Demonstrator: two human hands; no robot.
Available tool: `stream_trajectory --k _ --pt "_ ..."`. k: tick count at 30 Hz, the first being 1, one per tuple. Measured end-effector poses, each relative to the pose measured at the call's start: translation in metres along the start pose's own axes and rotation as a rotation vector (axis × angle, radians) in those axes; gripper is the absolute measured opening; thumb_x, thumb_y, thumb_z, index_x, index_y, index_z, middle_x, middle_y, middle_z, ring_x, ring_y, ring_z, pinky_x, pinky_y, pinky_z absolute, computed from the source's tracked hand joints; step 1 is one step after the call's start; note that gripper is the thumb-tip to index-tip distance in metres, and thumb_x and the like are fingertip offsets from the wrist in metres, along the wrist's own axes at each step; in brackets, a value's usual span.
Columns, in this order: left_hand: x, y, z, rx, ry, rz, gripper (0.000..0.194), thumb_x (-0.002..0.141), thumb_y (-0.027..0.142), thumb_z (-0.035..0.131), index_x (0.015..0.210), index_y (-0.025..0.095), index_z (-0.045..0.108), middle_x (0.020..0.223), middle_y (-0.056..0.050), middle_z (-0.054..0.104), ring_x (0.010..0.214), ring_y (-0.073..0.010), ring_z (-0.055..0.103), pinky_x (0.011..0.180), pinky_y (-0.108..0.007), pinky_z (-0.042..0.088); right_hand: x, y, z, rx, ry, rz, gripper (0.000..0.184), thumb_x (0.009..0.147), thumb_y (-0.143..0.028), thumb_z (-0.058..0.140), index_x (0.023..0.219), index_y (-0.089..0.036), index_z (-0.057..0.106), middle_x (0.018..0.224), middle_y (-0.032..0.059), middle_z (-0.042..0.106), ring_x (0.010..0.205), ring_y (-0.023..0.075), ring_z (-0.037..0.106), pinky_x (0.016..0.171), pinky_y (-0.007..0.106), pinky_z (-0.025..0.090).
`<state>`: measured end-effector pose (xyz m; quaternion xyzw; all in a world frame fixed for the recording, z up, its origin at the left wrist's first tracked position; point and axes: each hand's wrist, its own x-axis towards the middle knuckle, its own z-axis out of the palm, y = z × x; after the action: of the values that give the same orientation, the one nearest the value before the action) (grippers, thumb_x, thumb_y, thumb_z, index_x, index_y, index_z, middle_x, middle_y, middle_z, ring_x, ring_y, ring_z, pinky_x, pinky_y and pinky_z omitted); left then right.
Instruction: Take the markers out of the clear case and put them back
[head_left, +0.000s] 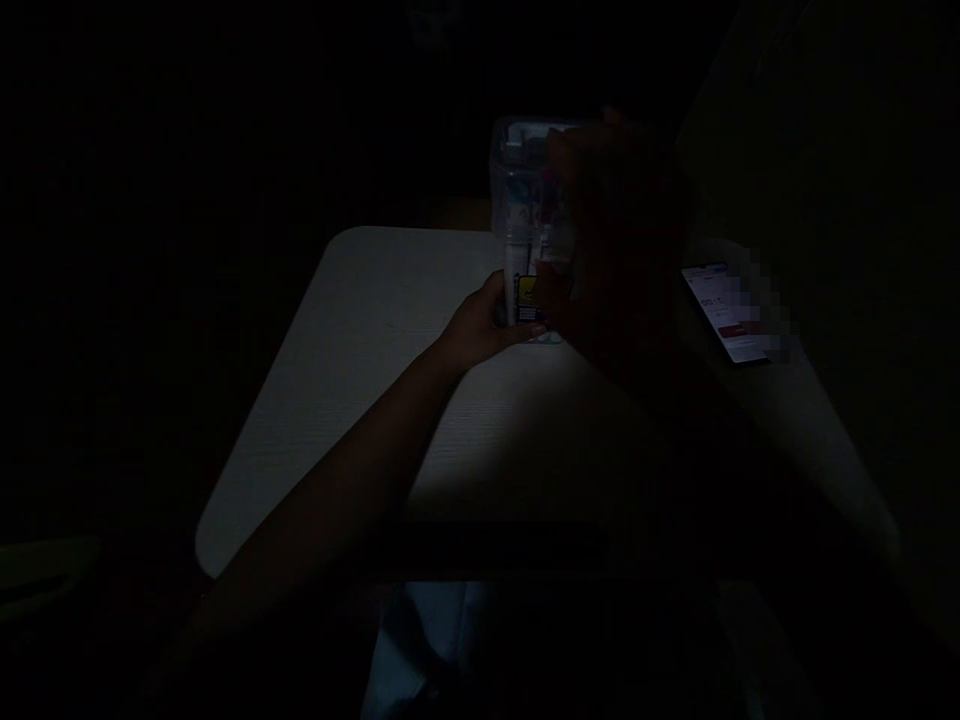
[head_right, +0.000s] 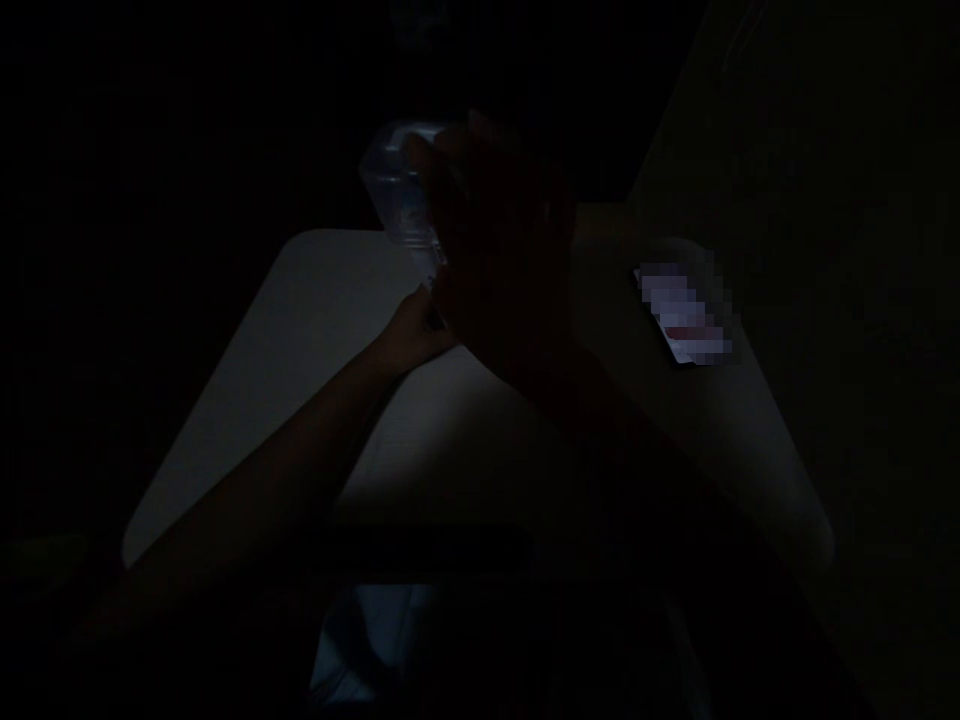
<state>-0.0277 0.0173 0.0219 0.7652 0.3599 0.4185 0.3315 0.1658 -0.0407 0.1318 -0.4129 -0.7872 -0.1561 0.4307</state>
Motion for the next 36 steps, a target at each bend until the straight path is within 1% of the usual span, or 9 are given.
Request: stream_trajectory --k 4,8,10,14,18,22,26,31,36 --pt "-0.001 -0.002 0.001 -0.053 -0.005 0.019 0.092 0.064 0.081 0.088 0.130 0.024 0.060 0.127 -0.013 0.078 0.120 -0.0355 0.076 0.105 -0.055 0.062 0.003 0.018 -0.012 0.059 -0.008 -0.138 0.060 0.092 -0.037 0.052 0.151 -0.038 0.063 0.152 0.0007 0.063 0.142 0.0351 0.057 0.122 0.059 0.045" --pt "-0.001 -0.002 0.001 -0.047 -0.006 -0.015 0.093 0.062 0.085 0.086 0.127 0.023 0.062 0.129 -0.015 0.077 0.122 -0.0376 0.075 0.108 -0.060 0.060 0.003 0.041 -0.016 0.176 0.019 -0.104 0.054 0.102 -0.034 0.043 0.150 -0.053 0.060 0.151 -0.0068 0.063 0.145 0.0281 0.058 0.124 0.055 0.047" --pt "-0.001 0.000 0.001 -0.042 -0.003 -0.029 0.095 0.061 0.087 0.085 0.126 0.022 0.061 0.130 -0.016 0.077 0.123 -0.0387 0.074 0.109 -0.061 0.060 0.003 0.050 -0.017 0.228 0.034 -0.135 0.055 0.102 -0.034 0.048 0.153 -0.053 0.057 0.154 -0.0069 0.061 0.150 0.0282 0.055 0.127 0.056 0.045" --pt "-0.001 0.001 0.002 -0.058 -0.004 -0.023 0.096 0.061 0.088 0.084 0.127 0.022 0.060 0.130 -0.016 0.076 0.124 -0.0382 0.074 0.108 -0.059 0.060 0.008 0.059 -0.028 0.228 -0.156 -0.090 0.060 0.098 -0.039 0.056 0.156 -0.053 0.055 0.167 -0.0094 0.047 0.162 0.0305 0.041 0.130 0.061 0.043" --pt "-0.001 -0.002 0.001 -0.054 0.000 -0.011 0.091 0.063 0.084 0.086 0.126 0.023 0.061 0.129 -0.014 0.076 0.123 -0.0369 0.074 0.108 -0.057 0.059 0.011 0.063 -0.035 0.249 -0.270 -0.020 0.062 0.093 -0.036 0.056 0.153 -0.051 0.057 0.168 -0.0110 0.046 0.160 0.0299 0.044 0.126 0.063 0.049" --pt "-0.001 -0.005 0.002 -0.073 0.007 -0.005 0.090 0.062 0.081 0.088 0.127 0.024 0.062 0.128 -0.013 0.076 0.124 -0.0364 0.073 0.111 -0.057 0.058 0.008 0.070 -0.026 0.319 -0.202 -0.067 0.064 0.088 -0.035 0.063 0.151 -0.047 0.059 0.169 -0.0085 0.045 0.160 0.0298 0.044 0.125 0.058 0.051" --pt "-0.002 -0.004 0.001 -0.084 -0.002 -0.023 0.090 0.063 0.081 0.089 0.127 0.023 0.062 0.129 -0.013 0.076 0.124 -0.0374 0.073 0.112 -0.057 0.057 0.007 0.067 -0.018 0.281 -0.178 -0.028 0.064 0.085 -0.041 0.069 0.148 -0.044 0.058 0.168 -0.0043 0.046 0.160 0.0335 0.041 0.122 0.060 0.052" --pt "-0.002 -0.003 0.000 -0.068 -0.011 -0.016 0.091 0.063 0.082 0.088 0.128 0.024 0.062 0.131 -0.014 0.075 0.125 -0.0379 0.073 0.111 -0.060 0.058 0.009 0.058 -0.011 0.390 -0.181 -0.019 0.062 0.085 -0.050 0.060 0.144 -0.035 0.053 0.155 0.0046 0.057 0.142 0.0299 0.056 0.113 0.052 0.056" --pt "-0.001 -0.005 -0.001 -0.062 -0.018 0.005 0.089 0.064 0.081 0.088 0.128 0.024 0.063 0.133 -0.014 0.076 0.125 -0.0375 0.074 0.110 -0.059 0.060 0.010 0.066 -0.001 0.430 -0.117 -0.023 0.060 0.084 -0.053 0.060 0.140 -0.032 0.054 0.147 0.0069 0.060 0.132 0.0295 0.057 0.109 0.050 0.054"
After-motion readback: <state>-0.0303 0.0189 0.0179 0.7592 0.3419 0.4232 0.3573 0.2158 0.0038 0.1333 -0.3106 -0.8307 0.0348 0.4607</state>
